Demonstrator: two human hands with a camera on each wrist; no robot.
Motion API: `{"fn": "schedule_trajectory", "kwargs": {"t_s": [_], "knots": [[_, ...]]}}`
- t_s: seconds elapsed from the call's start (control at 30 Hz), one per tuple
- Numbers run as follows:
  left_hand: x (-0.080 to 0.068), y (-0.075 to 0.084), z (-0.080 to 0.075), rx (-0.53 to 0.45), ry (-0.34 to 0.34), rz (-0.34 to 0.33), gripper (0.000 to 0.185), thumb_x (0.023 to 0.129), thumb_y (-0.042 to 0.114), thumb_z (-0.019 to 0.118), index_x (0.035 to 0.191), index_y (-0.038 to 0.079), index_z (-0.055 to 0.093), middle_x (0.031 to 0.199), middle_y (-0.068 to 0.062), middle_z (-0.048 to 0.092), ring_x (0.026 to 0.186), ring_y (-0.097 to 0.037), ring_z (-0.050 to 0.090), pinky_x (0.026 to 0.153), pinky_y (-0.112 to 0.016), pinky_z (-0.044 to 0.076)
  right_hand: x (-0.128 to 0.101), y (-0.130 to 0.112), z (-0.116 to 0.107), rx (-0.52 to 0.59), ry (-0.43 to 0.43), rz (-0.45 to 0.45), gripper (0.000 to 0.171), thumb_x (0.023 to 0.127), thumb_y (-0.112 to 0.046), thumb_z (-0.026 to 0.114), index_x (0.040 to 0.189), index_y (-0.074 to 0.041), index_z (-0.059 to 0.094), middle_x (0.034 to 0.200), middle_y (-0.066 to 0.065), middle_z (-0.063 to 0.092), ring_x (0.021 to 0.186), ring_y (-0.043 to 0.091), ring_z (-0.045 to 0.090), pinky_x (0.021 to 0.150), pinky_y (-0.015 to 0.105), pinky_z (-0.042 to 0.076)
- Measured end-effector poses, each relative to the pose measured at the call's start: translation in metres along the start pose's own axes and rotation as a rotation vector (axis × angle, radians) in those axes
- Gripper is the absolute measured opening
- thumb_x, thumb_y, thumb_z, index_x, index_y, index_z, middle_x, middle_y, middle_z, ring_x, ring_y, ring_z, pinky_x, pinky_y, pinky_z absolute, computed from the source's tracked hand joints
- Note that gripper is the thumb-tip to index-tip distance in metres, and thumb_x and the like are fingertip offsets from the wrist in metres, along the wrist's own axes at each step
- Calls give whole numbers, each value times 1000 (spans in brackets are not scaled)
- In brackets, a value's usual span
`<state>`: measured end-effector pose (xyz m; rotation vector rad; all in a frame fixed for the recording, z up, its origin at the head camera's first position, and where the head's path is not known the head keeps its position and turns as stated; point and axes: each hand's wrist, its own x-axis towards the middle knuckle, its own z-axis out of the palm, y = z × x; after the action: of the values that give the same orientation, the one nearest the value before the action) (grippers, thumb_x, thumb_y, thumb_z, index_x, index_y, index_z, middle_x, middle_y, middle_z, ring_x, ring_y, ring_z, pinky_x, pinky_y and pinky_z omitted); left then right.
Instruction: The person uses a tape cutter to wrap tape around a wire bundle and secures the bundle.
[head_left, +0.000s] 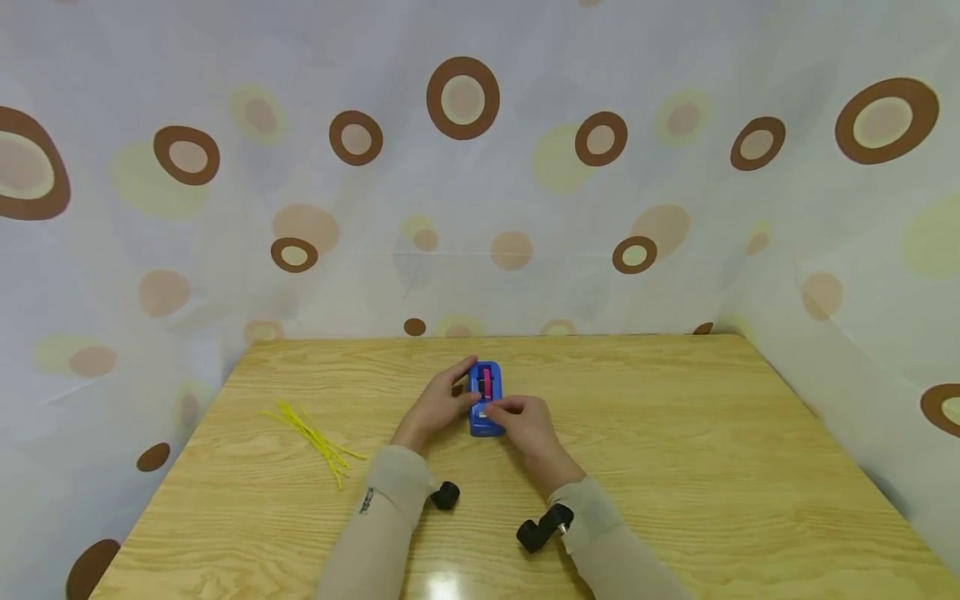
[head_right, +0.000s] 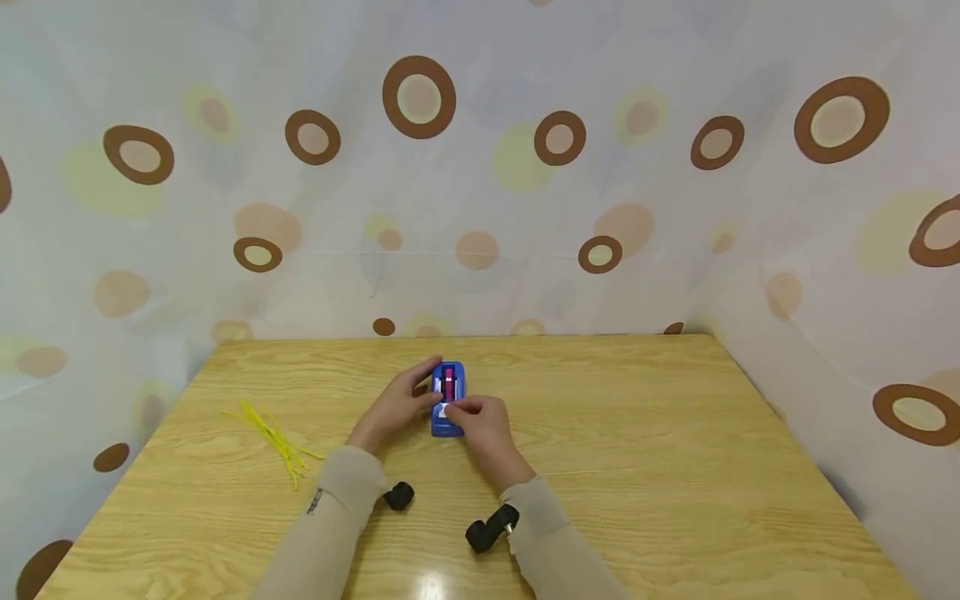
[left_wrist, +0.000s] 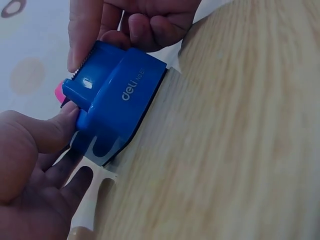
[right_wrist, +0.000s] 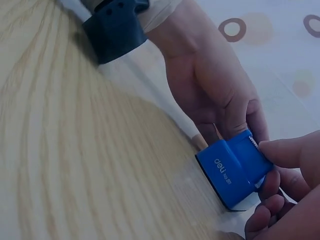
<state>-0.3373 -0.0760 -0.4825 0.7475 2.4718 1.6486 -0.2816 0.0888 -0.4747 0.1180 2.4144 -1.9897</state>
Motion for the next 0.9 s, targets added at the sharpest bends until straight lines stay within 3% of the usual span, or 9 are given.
{"fn": "schedule_trajectory", "kwargs": {"t_s": [0.27, 0.5, 0.73, 0.9], "knots": [[-11, 32, -2, -9, 3, 11, 57, 87, -5, 55, 139, -1, 31, 141, -21, 30, 128, -34, 29, 98, -45, 30, -2, -3, -1, 88, -4, 75, 15, 81, -13, 69, 87, 1, 68, 88, 8, 62, 80, 17, 53, 70, 29, 46], [2, -4, 3, 57, 30, -1, 60, 87, 4, 59, 140, 5, 33, 142, -7, 34, 128, -21, 32, 98, -35, 33, -4, -6, 0, 122, -4, 92, 13, 81, -10, 68, 87, 2, 67, 87, 7, 61, 79, 16, 52, 70, 29, 45], [3, -1, 3, 65, 34, -5, 59, 87, 5, 59, 140, 5, 33, 141, -8, 35, 127, -25, 34, 97, -37, 33, -2, -10, -2, 181, -11, 150, 20, 81, -16, 69, 91, 2, 66, 92, 6, 59, 84, 18, 47, 72, 30, 39], [3, 0, 2, 90, 47, -32, 60, 86, 6, 61, 140, 6, 35, 140, -6, 37, 125, -25, 36, 97, -37, 34, -4, -16, -3, 218, -16, 187, 24, 82, -19, 68, 91, 3, 65, 85, 3, 54, 80, 17, 43, 68, 30, 35]]}}
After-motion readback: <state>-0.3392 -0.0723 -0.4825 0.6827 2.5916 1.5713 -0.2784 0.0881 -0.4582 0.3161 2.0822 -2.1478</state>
